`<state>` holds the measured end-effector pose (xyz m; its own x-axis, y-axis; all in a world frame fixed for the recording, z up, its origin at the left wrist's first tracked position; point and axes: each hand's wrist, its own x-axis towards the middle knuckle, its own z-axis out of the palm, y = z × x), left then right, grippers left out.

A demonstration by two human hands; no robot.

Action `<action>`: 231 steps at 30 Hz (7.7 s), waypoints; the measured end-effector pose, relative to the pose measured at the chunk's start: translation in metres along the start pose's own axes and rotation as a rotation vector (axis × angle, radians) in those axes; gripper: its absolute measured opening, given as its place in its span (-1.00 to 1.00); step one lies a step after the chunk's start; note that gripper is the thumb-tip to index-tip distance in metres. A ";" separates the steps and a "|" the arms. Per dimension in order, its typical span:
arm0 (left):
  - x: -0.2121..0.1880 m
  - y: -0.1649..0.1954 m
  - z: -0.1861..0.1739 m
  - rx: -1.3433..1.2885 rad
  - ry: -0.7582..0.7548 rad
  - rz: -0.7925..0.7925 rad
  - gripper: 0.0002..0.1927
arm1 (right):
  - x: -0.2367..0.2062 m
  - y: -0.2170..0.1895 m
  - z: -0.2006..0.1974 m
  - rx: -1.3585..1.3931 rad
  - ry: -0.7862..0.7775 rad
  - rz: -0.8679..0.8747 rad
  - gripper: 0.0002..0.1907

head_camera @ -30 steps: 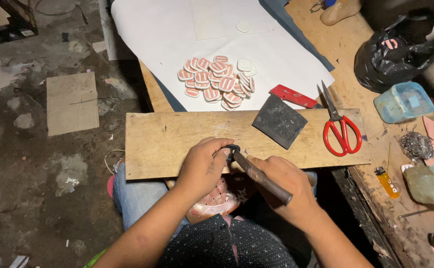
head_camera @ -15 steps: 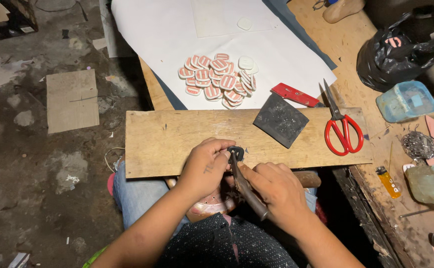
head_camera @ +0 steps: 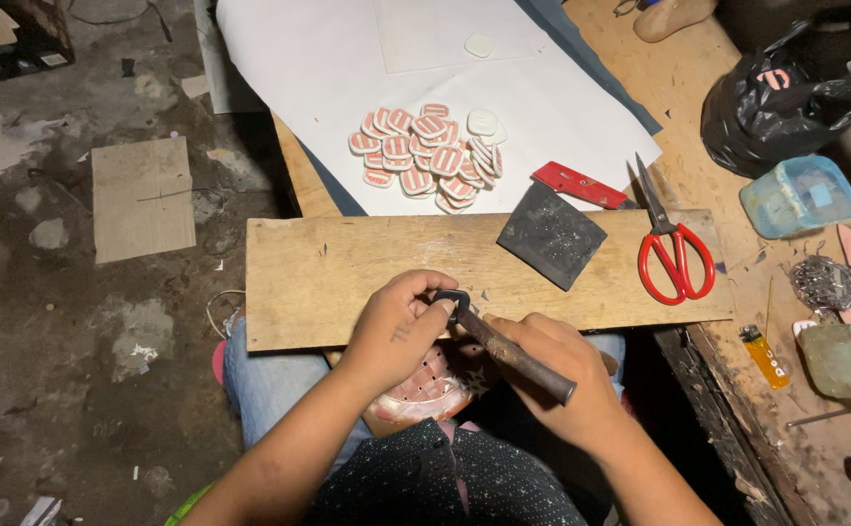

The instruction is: The person uses a hammer to press a small dark sole piece against a wooden board, then trims its edges with scissors. They repeat the process with a white sole piece, hammering and trimming it, and place the finished pieces with others on the table.

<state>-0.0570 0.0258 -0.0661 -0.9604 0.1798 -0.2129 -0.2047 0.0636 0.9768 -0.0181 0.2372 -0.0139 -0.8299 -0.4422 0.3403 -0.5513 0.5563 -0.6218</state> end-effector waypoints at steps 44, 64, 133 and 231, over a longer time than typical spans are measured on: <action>-0.010 0.005 0.006 0.302 0.098 0.347 -0.71 | 0.006 -0.009 0.021 -0.246 0.103 -0.113 -0.63; 0.015 -0.017 -0.001 0.742 0.283 0.698 -0.65 | 0.022 0.035 0.022 -0.167 0.177 0.135 -0.61; 0.010 -0.023 0.003 0.837 0.374 0.658 -0.90 | 0.047 0.042 0.059 -0.098 0.099 0.201 -0.78; -0.006 0.005 0.012 -0.504 -0.030 -0.157 -0.85 | 0.017 -0.013 -0.005 -0.121 0.043 -0.168 -0.76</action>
<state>-0.0502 0.0371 -0.0599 -0.9066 0.2348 -0.3508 -0.4182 -0.3864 0.8221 -0.0258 0.2257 0.0037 -0.7269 -0.5067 0.4635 -0.6863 0.5587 -0.4656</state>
